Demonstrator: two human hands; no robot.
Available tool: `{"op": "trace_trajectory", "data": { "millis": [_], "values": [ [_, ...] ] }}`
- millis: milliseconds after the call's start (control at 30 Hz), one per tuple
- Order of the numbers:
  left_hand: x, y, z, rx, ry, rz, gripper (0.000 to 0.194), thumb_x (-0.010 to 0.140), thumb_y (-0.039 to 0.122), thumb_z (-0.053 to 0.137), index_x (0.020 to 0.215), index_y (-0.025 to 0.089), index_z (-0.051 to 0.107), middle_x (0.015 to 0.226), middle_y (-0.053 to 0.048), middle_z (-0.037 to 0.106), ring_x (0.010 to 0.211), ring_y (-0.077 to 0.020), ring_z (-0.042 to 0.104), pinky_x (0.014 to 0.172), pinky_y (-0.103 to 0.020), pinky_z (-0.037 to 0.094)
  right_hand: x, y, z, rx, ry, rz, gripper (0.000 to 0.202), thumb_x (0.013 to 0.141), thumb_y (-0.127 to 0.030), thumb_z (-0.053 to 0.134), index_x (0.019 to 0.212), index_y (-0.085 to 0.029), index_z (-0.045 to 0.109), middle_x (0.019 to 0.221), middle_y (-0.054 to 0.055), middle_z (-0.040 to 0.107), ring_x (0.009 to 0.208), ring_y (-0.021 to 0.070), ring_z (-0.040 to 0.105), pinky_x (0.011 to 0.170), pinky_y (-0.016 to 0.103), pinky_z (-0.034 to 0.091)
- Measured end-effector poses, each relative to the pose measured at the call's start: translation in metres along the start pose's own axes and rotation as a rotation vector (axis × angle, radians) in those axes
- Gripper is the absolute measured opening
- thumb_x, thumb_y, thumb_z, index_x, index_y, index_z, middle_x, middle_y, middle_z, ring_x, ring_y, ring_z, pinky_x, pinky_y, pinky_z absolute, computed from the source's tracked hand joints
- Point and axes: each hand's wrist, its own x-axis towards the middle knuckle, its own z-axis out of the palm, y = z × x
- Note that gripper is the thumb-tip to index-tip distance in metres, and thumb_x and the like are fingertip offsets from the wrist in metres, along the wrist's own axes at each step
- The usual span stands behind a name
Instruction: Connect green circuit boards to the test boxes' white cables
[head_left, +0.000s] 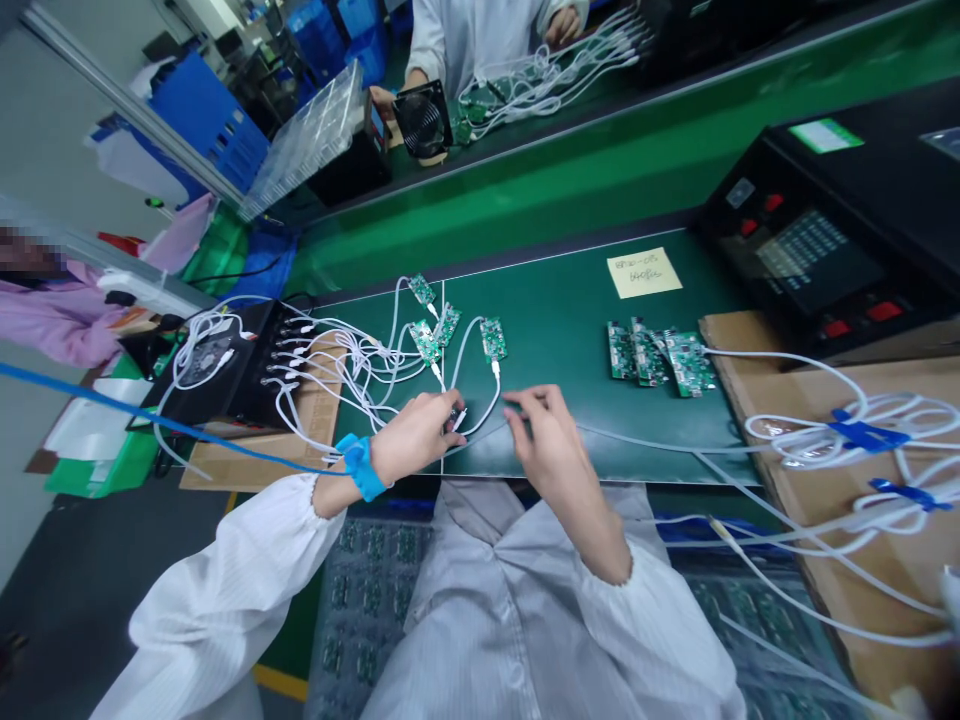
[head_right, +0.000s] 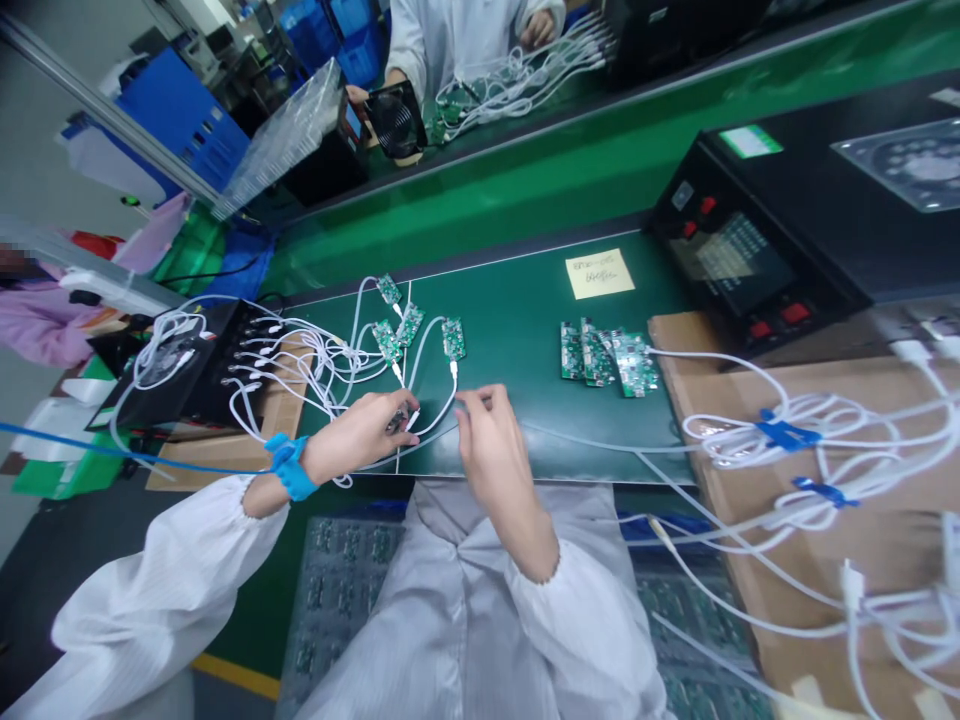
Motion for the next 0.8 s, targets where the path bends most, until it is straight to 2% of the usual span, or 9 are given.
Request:
{"op": "trace_trajectory", "data": {
  "millis": [100,200,333,400,467,533,600,700,800],
  "values": [
    [-0.001,-0.001,-0.001,-0.09,-0.023,0.051,0.019,0.089,0.027,0.075,0.105,0.021,0.066,0.087,-0.001,0.071,0.083,-0.0206,0.068,0.074,-0.03,0.046,-0.018,0.005,0.001,-0.083,-0.065,-0.065,0.023,0.098,-0.018,0.05,0.102,-0.02,0.073,0.112,0.015,0.058,0.091,0.0272,0.061,0.079,0.044,0.057],
    [-0.001,0.0,0.002,-0.095,-0.034,0.082,0.014,0.09,0.027,0.074,0.101,0.021,0.069,0.091,-0.002,0.073,0.085,-0.0199,0.068,0.077,-0.029,0.047,-0.019,0.004,-0.002,-0.104,-0.121,-0.071,0.021,0.099,-0.017,0.049,0.094,-0.02,0.07,0.102,0.014,0.061,0.093,0.0293,0.061,0.08,0.045,0.056],
    [-0.003,-0.001,0.002,-0.123,-0.039,0.132,0.011,0.092,0.027,0.072,0.101,0.021,0.069,0.094,-0.002,0.074,0.083,-0.0183,0.067,0.077,-0.029,0.045,-0.01,-0.01,-0.011,0.186,-0.22,-0.055,0.017,0.103,-0.021,0.048,0.099,-0.022,0.065,0.099,0.009,0.066,0.09,0.024,0.065,0.082,0.04,0.056],
    [-0.006,-0.003,-0.003,-0.164,-0.045,0.14,0.011,0.093,0.03,0.07,0.1,0.021,0.068,0.088,0.0,0.072,0.078,-0.0169,0.065,0.072,-0.028,0.043,-0.007,-0.018,-0.009,0.374,-0.198,-0.006,0.013,0.103,-0.026,0.052,0.101,-0.023,0.064,0.098,0.007,0.069,0.088,0.0209,0.067,0.083,0.036,0.057],
    [-0.01,-0.007,-0.01,-0.203,-0.031,0.137,0.014,0.092,0.033,0.071,0.097,0.02,0.066,0.083,0.001,0.07,0.073,-0.0159,0.063,0.069,-0.027,0.043,-0.007,-0.025,-0.002,0.536,-0.117,0.107,0.014,0.101,-0.034,0.059,0.108,-0.023,0.063,0.098,0.006,0.071,0.087,0.0198,0.07,0.08,0.034,0.058],
    [-0.015,-0.012,-0.016,-0.237,0.011,0.129,0.018,0.091,0.036,0.071,0.095,0.02,0.064,0.081,0.001,0.069,0.072,-0.0155,0.062,0.069,-0.027,0.043,-0.009,-0.032,0.01,0.669,-0.07,0.231,0.029,0.096,-0.04,0.066,0.118,-0.021,0.06,0.097,0.006,0.073,0.085,0.0197,0.072,0.077,0.033,0.06],
    [-0.019,-0.017,-0.021,-0.249,0.057,0.121,0.015,0.09,0.033,0.071,0.093,0.02,0.064,0.081,0.002,0.069,0.072,-0.0151,0.061,0.07,-0.027,0.044,-0.013,-0.04,0.022,0.768,-0.138,0.291,0.035,0.093,-0.043,0.07,0.119,-0.02,0.061,0.098,0.007,0.075,0.087,0.0199,0.073,0.078,0.033,0.061],
    [-0.024,-0.023,-0.027,-0.202,0.101,0.12,0.006,0.087,0.02,0.069,0.092,0.02,0.064,0.078,0.004,0.067,0.068,-0.0135,0.057,0.071,-0.028,0.043,-0.018,-0.053,0.038,0.913,-0.291,0.303,0.032,0.094,-0.047,0.068,0.109,-0.019,0.069,0.101,0.008,0.077,0.089,0.0197,0.075,0.084,0.033,0.061],
    [-0.027,-0.028,-0.031,-0.155,0.113,0.131,0.009,0.087,0.016,0.068,0.095,0.02,0.067,0.083,0.002,0.067,0.069,-0.0133,0.057,0.074,-0.028,0.043,-0.02,-0.061,0.05,1.06,-0.284,0.405,0.044,0.087,-0.054,0.074,0.111,-0.017,0.072,0.096,0.007,0.079,0.083,0.0193,0.075,0.08,0.033,0.063]
  ]
}}
